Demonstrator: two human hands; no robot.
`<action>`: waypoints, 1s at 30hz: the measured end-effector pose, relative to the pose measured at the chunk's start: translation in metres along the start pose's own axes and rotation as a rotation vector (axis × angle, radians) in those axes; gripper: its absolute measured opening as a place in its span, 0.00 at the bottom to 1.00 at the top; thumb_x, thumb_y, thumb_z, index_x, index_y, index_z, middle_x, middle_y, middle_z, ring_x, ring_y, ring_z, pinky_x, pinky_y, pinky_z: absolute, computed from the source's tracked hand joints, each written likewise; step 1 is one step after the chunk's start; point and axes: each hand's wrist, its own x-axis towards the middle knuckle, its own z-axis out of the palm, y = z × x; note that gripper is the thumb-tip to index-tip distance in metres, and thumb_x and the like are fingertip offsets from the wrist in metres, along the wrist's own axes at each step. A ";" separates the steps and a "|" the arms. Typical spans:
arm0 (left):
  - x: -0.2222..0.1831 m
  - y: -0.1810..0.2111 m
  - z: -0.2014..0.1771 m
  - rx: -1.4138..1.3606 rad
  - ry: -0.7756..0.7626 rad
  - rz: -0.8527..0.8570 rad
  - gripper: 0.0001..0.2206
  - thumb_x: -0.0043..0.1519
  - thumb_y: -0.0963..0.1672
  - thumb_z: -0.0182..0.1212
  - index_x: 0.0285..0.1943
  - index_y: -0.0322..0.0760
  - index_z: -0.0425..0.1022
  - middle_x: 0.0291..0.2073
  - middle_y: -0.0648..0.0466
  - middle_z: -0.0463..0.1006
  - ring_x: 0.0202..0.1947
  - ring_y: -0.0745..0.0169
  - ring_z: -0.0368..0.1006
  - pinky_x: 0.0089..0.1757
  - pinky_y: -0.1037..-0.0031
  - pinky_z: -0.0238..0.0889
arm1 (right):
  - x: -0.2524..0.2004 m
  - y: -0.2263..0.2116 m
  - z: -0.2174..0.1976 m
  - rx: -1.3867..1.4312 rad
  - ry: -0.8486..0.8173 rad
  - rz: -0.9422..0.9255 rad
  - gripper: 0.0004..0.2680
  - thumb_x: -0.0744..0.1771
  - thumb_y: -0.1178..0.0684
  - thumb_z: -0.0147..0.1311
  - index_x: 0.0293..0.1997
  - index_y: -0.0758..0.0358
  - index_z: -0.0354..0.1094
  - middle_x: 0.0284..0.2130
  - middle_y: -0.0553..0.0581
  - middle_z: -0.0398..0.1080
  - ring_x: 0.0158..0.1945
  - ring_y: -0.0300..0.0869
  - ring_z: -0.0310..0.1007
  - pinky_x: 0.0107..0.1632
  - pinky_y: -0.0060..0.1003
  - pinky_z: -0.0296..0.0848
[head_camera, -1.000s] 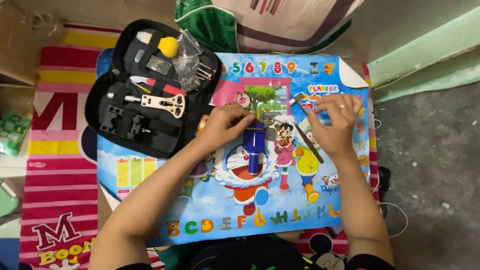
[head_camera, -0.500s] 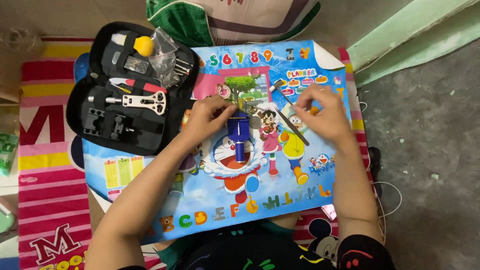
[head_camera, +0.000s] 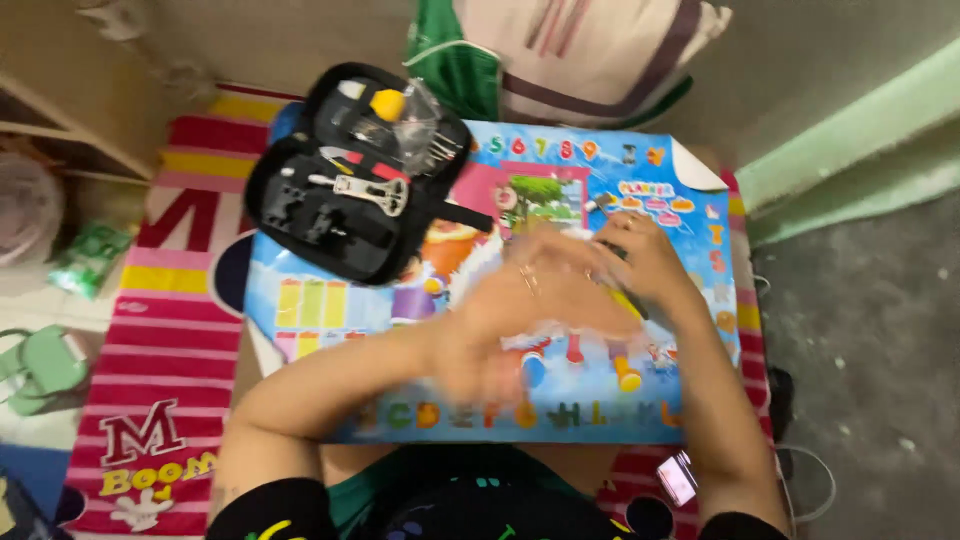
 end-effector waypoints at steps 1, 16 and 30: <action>0.009 0.023 -0.030 0.019 0.009 -0.008 0.17 0.63 0.42 0.55 0.62 0.40 0.72 0.54 0.56 0.75 0.43 0.61 0.75 0.48 0.71 0.62 | 0.004 -0.008 0.001 0.008 0.002 -0.021 0.04 0.69 0.54 0.57 0.38 0.60 0.76 0.34 0.61 0.72 0.43 0.58 0.73 0.51 0.49 0.71; 0.001 -0.127 -0.099 -1.046 -0.351 0.963 0.22 0.78 0.44 0.31 0.68 0.17 0.66 0.73 0.38 0.56 0.77 0.28 0.58 0.79 0.36 0.56 | 0.008 -0.001 0.005 -0.048 -0.011 0.021 0.05 0.70 0.57 0.53 0.40 0.68 0.74 0.33 0.60 0.74 0.39 0.51 0.71 0.44 0.47 0.69; -0.012 -0.144 -0.081 -1.180 -0.409 1.111 0.22 0.79 0.47 0.36 0.71 0.19 0.57 0.75 0.41 0.52 0.82 0.26 0.49 0.84 0.36 0.56 | 0.014 -0.017 0.002 -0.029 -0.045 0.183 0.04 0.69 0.55 0.57 0.39 0.64 0.74 0.33 0.56 0.72 0.40 0.46 0.68 0.43 0.42 0.68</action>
